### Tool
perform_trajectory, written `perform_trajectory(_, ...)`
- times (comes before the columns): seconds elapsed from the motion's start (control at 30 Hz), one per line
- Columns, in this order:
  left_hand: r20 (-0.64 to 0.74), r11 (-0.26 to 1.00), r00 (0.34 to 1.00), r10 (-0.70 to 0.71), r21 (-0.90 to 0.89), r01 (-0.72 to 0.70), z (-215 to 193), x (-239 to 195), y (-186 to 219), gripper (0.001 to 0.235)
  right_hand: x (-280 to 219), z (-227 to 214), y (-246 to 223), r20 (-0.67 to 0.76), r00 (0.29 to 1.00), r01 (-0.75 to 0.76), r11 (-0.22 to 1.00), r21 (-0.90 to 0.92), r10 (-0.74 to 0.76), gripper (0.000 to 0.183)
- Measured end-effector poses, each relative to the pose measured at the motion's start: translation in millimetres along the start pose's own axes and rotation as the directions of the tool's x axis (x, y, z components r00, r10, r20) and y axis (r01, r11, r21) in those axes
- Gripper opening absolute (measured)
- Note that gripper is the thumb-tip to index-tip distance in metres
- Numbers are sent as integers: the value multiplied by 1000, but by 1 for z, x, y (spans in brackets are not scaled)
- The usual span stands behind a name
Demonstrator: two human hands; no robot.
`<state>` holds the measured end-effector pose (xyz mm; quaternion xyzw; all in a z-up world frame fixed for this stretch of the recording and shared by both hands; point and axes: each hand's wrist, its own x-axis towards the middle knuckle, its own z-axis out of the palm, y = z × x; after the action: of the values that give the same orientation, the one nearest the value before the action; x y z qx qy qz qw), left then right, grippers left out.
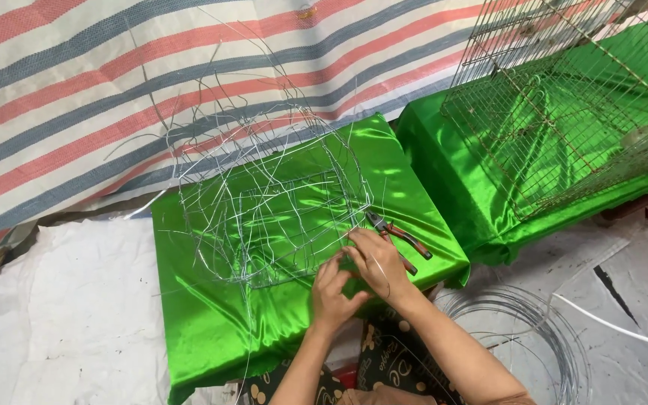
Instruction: Assembling a wire cage by twisting and cutting thin metal wires using pliers.
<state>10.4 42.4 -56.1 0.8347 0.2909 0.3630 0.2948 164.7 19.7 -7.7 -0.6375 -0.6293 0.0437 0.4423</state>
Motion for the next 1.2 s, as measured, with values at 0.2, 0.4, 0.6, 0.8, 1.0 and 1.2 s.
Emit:
perform_trajectory(0.2,-47,1000,999,12,9,-11,-2,1,5,71,-34,-2,10,0,967,-253,964,-78,254,20)
perform_trajectory(0.4,-46,1000,999,8,16,-7,3,-3,-6,70,-38,34,39,206,903,-382,924,-19,377,22)
perform_trajectory(0.6,-52,1000,999,15,-1,-16,6,-6,-14,66,-40,50,50,343,844,-501,836,225,413,18)
perform_trajectory(0.8,-39,994,997,62,93,-58,3,-5,4,71,-38,44,43,371,838,-505,827,248,401,14)
perform_trajectory(1.0,-151,927,942,301,279,-251,-5,-7,24,34,-44,36,54,165,980,-81,981,-175,110,25)
perform_trajectory(1.2,-171,871,872,458,282,-402,6,-8,15,18,-27,22,40,440,801,-200,873,-444,407,35)
